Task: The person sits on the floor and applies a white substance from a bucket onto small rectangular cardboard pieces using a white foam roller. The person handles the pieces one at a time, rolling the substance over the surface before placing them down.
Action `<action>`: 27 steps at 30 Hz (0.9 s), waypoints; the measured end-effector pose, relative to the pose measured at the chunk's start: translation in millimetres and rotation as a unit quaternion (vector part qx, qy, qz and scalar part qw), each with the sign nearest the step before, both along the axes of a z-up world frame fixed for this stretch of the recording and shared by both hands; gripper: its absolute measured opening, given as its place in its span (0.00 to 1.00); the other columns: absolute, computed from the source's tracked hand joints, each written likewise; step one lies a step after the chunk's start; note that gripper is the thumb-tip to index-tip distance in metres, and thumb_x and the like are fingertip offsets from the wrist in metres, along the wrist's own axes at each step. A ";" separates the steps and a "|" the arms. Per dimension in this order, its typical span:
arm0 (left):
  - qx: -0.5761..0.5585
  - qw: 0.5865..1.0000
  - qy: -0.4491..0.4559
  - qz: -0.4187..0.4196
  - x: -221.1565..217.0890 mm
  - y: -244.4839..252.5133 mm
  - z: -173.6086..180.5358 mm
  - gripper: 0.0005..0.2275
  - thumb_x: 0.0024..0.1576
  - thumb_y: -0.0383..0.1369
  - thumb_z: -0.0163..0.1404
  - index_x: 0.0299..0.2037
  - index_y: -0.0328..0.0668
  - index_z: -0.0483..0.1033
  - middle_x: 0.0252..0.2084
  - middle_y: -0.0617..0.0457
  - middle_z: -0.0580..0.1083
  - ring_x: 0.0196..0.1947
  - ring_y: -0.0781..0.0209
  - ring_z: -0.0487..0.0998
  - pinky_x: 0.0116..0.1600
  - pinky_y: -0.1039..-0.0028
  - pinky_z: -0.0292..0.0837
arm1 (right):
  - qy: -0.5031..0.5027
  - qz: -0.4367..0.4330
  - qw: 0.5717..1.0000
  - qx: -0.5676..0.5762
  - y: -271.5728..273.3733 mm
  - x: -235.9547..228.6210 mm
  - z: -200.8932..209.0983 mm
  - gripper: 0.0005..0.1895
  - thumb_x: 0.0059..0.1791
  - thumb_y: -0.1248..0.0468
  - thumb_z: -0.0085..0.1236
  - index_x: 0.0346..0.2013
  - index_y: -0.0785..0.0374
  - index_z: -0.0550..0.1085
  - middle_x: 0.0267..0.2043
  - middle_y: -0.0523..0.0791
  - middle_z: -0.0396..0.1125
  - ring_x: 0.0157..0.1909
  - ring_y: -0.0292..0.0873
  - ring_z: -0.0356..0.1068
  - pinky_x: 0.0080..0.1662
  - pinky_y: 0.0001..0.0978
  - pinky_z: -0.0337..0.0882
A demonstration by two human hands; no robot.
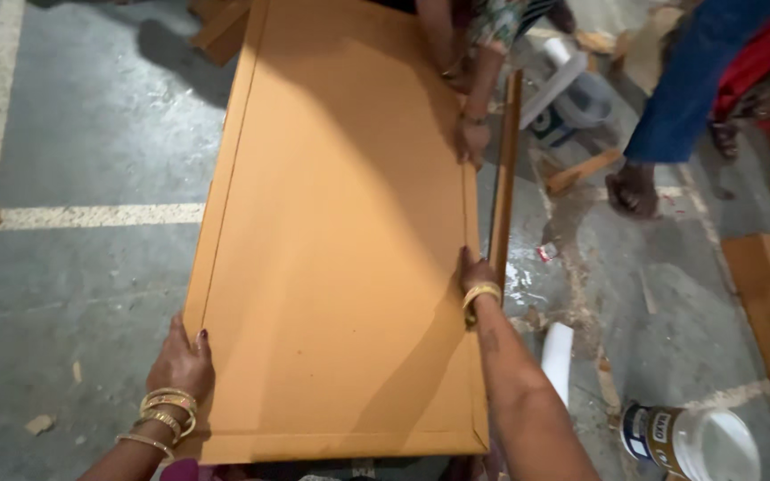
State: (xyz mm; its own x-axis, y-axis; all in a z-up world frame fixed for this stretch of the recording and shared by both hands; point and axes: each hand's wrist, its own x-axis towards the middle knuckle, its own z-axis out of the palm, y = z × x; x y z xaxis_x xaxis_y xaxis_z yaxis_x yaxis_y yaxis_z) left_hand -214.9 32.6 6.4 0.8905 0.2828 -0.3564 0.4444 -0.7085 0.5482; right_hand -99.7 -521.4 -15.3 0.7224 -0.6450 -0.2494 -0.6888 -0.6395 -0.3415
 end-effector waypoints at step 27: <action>-0.016 1.000 -0.003 -0.007 -3.7 1.7 -4.0 0.29 0.64 0.46 0.39 0.75 0.45 0.51 0.62 0.33 0.69 0.56 0.30 0.72 0.57 0.46 0.69 | -0.066 0.015 0.997 0.032 -11.2 -113.1 -36.1 0.42 0.52 0.35 0.42 0.63 0.71 0.64 0.47 0.69 0.70 0.52 0.71 0.70 0.53 0.57 0.68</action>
